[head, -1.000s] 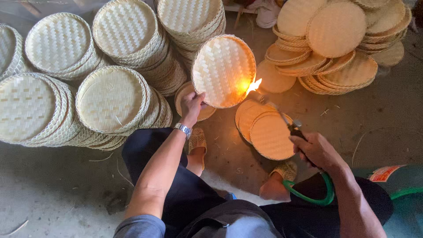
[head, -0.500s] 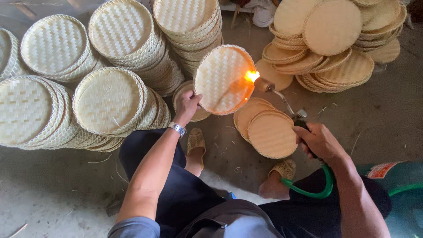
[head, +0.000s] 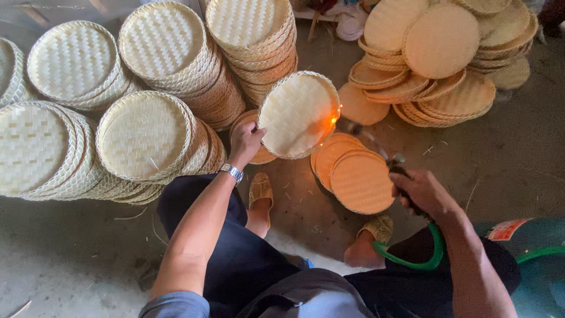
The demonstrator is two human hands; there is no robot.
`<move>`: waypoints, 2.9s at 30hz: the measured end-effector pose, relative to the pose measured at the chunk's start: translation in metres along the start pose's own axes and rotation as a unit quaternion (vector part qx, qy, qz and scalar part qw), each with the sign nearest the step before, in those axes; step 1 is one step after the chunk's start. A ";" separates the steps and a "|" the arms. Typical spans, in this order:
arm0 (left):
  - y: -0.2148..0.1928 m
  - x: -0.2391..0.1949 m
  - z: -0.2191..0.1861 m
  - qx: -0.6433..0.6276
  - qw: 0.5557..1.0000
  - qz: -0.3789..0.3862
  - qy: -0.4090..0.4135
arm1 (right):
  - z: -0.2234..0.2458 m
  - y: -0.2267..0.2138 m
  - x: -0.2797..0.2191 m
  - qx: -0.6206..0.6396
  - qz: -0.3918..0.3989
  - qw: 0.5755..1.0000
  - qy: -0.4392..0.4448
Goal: The person uses a handheld blowtorch to apply flame to the surface of round woven baskets. They pick up each basket from a stack, rotate it while heating the surface, and place it onto a separate pile after treatment.
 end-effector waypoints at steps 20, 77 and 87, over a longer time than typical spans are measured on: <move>0.015 -0.011 0.014 -0.009 0.999 0.022 -0.032 | 0.011 0.003 0.001 0.063 0.016 0.997 -0.030; 0.165 -0.128 -0.011 -0.621 0.702 -0.056 -0.345 | 0.001 0.047 0.005 0.238 -0.138 0.945 -0.175; 0.172 -0.160 -0.102 -0.679 0.651 0.024 -0.337 | -0.010 0.042 0.026 0.307 -0.143 0.921 -0.190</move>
Point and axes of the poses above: each hand's wrist, its own x-axis towards the middle knuckle, its own y-axis out of the palm, z = x × y, the point moved 7 cm from there along x, towards the middle knuckle, and after that the axes turned 11 degrees about y, right-handed, at the moved point
